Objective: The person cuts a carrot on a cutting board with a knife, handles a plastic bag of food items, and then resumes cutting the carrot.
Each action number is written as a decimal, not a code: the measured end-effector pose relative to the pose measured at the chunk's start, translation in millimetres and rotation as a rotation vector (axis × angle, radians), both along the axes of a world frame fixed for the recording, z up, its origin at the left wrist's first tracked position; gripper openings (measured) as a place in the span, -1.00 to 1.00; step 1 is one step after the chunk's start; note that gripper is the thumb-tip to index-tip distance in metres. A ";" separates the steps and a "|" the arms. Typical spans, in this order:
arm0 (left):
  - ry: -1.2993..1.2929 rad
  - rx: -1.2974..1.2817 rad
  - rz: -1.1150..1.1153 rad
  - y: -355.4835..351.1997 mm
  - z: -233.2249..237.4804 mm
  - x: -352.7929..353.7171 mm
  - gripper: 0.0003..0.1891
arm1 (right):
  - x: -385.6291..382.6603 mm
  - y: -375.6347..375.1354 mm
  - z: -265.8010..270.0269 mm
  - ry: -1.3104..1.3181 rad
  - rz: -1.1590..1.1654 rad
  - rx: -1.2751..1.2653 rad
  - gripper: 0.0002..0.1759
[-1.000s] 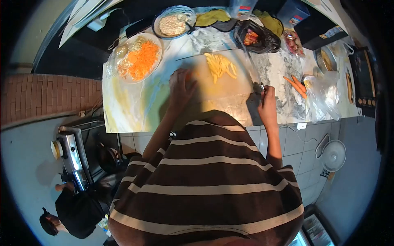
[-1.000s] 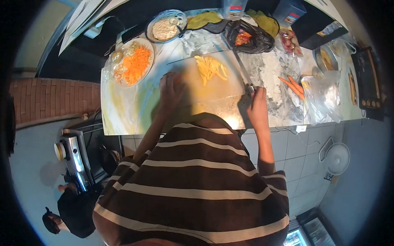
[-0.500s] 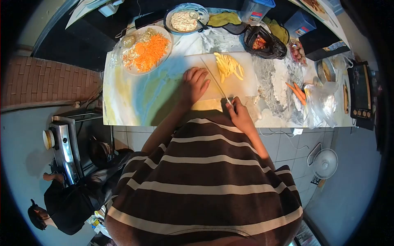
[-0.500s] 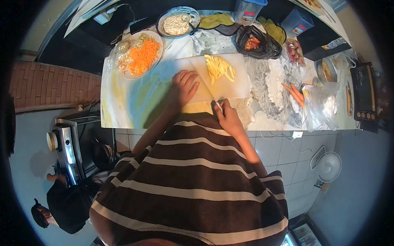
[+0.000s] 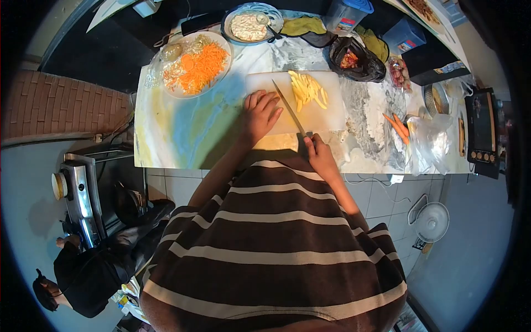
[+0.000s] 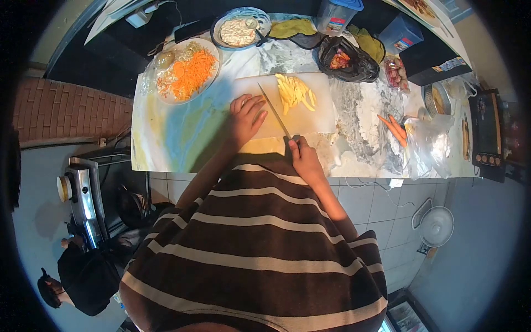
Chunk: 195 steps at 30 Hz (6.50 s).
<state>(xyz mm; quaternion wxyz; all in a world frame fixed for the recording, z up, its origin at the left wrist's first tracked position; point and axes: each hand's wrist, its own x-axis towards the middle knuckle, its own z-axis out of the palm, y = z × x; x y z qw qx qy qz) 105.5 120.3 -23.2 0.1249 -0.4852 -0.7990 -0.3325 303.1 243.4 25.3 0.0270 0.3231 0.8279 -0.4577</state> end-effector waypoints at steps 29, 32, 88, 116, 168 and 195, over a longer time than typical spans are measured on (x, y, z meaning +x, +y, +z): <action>-0.084 0.017 -0.046 -2.3 8.0 -4.9 -0.71 | -7.7 -9.3 -5.7 -0.036 0.039 0.054 -0.56; -0.087 0.009 -0.055 -2.6 7.2 -5.1 -0.70 | -7.2 -11.7 -10.9 -0.021 0.060 0.132 -0.58; -0.232 0.033 -0.051 -1.8 4.9 -13.6 -0.69 | -22.8 -15.1 5.5 -0.322 0.031 0.022 -0.60; -0.112 0.022 -0.463 124.4 16.2 -65.3 -0.43 | -18.2 -22.5 -3.2 -0.214 0.055 0.207 -0.58; -0.104 -0.046 -0.028 1.3 5.5 -0.3 -0.62 | -8.5 1.6 7.3 -0.208 0.126 0.370 -0.56; -0.721 -0.100 0.033 31.1 35.6 -49.9 -0.85 | 6.3 24.0 9.2 0.038 -0.217 -0.995 -0.52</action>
